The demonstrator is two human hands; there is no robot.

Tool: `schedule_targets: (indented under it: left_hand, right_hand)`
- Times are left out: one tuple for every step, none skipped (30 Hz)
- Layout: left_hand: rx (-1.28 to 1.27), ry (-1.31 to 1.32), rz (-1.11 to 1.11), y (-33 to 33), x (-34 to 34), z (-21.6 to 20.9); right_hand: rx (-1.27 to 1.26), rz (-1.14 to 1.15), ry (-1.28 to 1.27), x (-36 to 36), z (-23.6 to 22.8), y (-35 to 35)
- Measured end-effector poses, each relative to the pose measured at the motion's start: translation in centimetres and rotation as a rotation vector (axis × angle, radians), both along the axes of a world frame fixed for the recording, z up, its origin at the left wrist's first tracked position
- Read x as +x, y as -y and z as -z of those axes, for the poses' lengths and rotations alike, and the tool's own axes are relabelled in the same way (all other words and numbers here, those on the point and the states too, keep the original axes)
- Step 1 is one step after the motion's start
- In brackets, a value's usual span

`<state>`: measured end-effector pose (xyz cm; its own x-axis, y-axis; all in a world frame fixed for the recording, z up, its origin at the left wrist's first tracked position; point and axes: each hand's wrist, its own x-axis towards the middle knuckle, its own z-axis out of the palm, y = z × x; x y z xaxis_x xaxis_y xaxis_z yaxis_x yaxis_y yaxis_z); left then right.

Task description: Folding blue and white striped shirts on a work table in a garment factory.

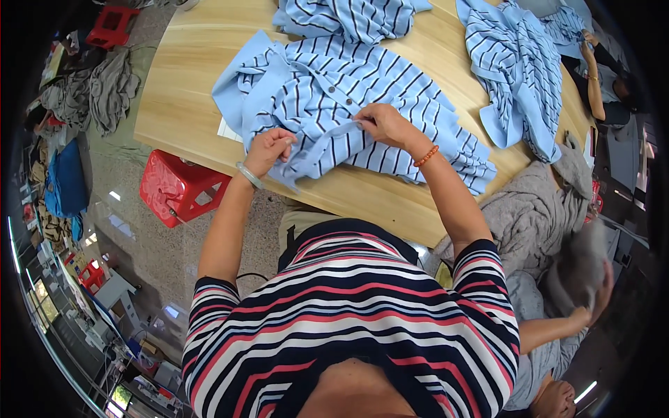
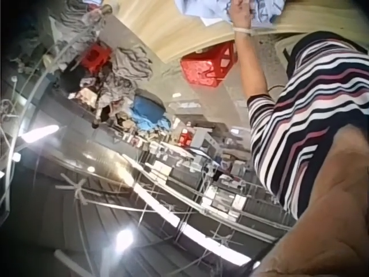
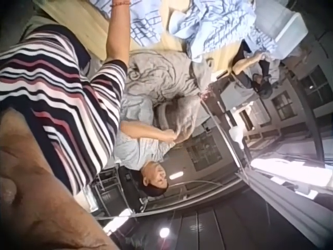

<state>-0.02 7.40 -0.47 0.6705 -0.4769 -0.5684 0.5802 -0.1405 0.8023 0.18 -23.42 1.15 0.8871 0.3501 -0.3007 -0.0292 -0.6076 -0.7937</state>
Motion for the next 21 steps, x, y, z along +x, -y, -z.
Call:
schedule_targets:
  left_hand:
    - [0.091,0.149,-0.006,0.1,-0.6,0.4]
    - [0.173,0.319,-0.006,0.8,-0.6,0.1]
    - [0.125,0.393,-0.011,2.3,-1.1,-0.5]
    - [0.271,0.590,0.104,4.0,-1.4,-2.2]
    - [0.274,0.732,0.143,5.3,-2.2,-2.7]
    - [0.292,0.740,0.203,7.0,-2.8,-2.7]
    - [0.257,0.813,0.178,8.3,-3.5,-1.8]
    - [0.303,0.808,0.186,9.2,-4.1,-0.5]
    - [0.394,0.652,0.145,10.5,-4.5,0.9]
    - [0.427,0.624,0.155,10.9,-4.3,1.3]
    - [0.435,0.614,0.124,11.5,-4.4,0.7]
    - [0.286,0.643,0.092,11.3,-4.4,0.7]
    - [0.293,0.688,0.127,11.8,-4.5,0.2]
    - [0.302,0.723,0.163,12.3,-4.5,-0.6]
    - [0.295,0.752,0.169,12.3,-4.5,-1.3]
    - [0.301,0.711,0.195,12.4,-4.3,-1.8]
    - [0.315,0.663,0.218,12.1,-4.3,-2.1]
    - [0.320,0.681,0.220,11.9,-4.3,-2.1]
    - [0.325,0.670,0.204,11.8,-4.4,-1.7]
    - [0.327,0.656,0.186,11.7,-4.3,-1.3]
    - [0.335,0.652,0.179,11.8,-4.2,-0.8]
  right_hand:
    - [-0.021,-0.032,0.024,0.0,-0.1,-0.1]
    - [0.013,-0.032,0.157,-0.1,1.0,0.0]
    - [0.033,-0.033,0.179,-0.1,0.9,0.1]
    - [0.052,-0.034,0.202,-0.4,0.3,-0.1]
    - [0.065,-0.042,0.166,-0.8,-0.7,-0.5]
    - [0.068,-0.042,0.135,-1.3,-1.4,-0.5]
    - [0.109,-0.010,0.117,-2.0,-1.1,-0.9]
    - [0.111,-0.022,0.234,-2.6,-0.9,-1.1]
    - [0.136,-0.022,0.253,-3.4,-0.6,-0.9]
    - [0.128,-0.042,0.231,-3.9,-0.9,-1.1]
    - [0.129,-0.047,0.196,-4.4,-1.8,-0.8]
    - [0.124,-0.055,0.240,-4.8,-2.8,-0.6]
    - [0.088,-0.057,0.260,-5.4,-2.8,-0.2]
    - [0.054,-0.055,0.270,-6.0,-2.7,0.2]
    - [0.046,-0.044,0.297,-6.3,-2.9,0.2]
    - [-0.007,-0.078,0.308,-6.4,-3.1,0.2]
    - [-0.054,-0.116,0.314,-6.5,-3.4,-0.1]
    - [-0.052,-0.111,0.332,-6.6,-3.8,-0.3]
    - [-0.090,-0.136,0.360,-6.5,-4.1,-0.5]
    - [-0.130,-0.161,0.385,-6.4,-4.3,-0.6]
    - [-0.026,-0.120,0.433,-6.5,-3.7,-0.4]
